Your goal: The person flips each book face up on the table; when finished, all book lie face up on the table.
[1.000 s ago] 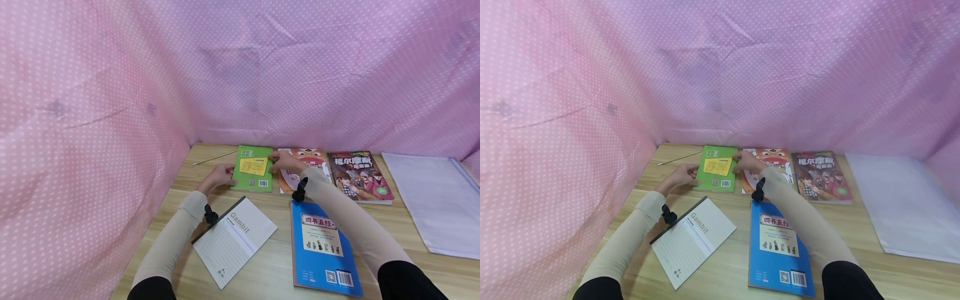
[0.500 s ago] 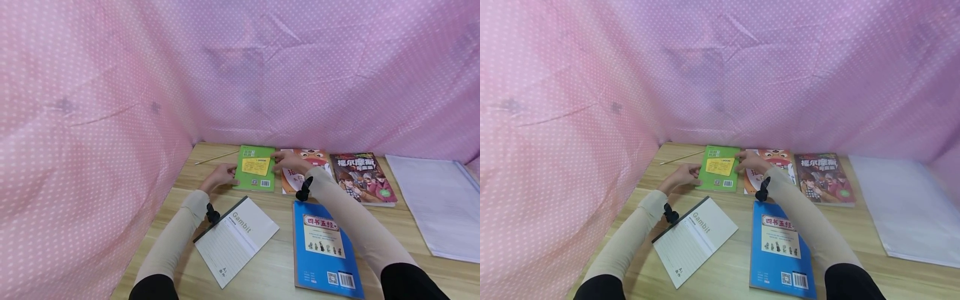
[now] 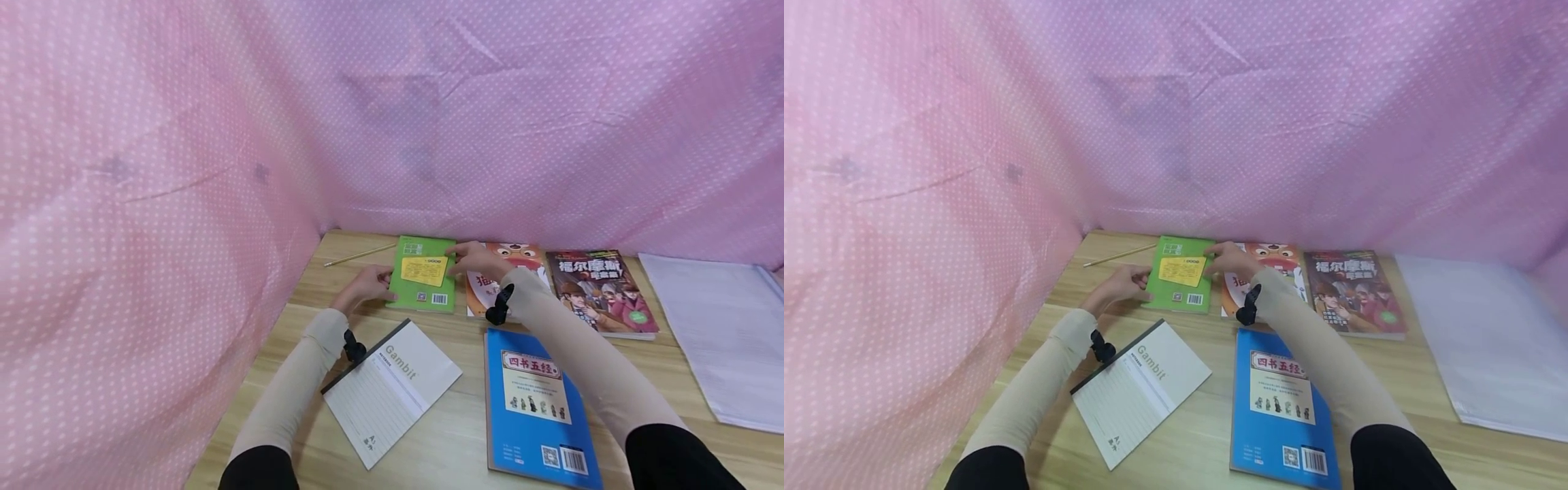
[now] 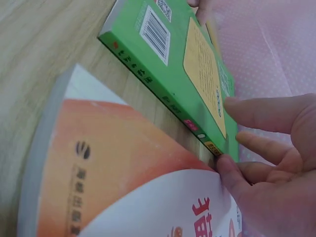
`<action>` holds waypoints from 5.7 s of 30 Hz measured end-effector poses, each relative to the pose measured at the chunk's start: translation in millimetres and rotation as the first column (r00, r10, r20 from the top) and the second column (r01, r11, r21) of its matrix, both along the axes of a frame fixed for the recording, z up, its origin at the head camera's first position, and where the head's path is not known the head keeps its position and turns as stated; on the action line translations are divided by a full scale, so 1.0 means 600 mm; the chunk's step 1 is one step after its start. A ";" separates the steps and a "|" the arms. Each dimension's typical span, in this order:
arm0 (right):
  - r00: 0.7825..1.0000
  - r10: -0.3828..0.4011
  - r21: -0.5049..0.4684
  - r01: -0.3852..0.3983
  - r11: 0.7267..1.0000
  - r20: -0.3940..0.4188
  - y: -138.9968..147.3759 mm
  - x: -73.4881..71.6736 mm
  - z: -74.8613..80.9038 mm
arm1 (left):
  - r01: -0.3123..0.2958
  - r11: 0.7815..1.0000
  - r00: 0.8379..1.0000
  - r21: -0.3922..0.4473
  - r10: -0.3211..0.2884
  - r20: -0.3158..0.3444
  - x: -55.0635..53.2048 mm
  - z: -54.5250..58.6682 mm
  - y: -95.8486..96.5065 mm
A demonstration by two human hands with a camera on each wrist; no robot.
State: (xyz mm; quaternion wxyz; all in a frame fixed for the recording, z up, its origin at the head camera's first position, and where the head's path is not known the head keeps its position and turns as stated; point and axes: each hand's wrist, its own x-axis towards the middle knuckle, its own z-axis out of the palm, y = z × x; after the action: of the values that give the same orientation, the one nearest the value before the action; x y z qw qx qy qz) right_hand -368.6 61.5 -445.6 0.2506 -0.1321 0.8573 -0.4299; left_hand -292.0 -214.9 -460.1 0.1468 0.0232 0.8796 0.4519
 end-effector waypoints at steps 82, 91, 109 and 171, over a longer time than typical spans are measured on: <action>0.995 -0.095 -0.290 0.098 0.952 0.023 0.002 -0.049 0.002 | -0.002 0.999 0.999 -0.053 0.000 -0.035 0.001 -0.001 0.004; 0.990 -0.138 -0.371 0.128 0.920 -0.002 -0.001 -0.029 0.014 | 0.007 0.999 0.999 -0.038 -0.009 -0.052 0.002 -0.007 -0.003; 0.992 -0.126 -0.517 0.107 0.849 -0.001 -0.007 0.001 0.042 | 0.012 0.999 0.999 -0.030 -0.013 -0.039 0.011 0.001 0.003; 0.999 0.039 -0.563 -0.031 0.826 0.003 -0.007 0.081 0.056 | 0.145 0.962 0.989 0.232 -0.139 -0.042 0.002 0.029 0.066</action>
State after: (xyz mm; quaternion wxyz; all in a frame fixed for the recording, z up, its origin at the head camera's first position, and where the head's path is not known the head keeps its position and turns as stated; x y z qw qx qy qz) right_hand -319.9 57.2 -412.3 0.2147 -0.2126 0.6882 -0.6596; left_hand -290.8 -175.3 -442.8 0.1639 0.1088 0.8179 0.5407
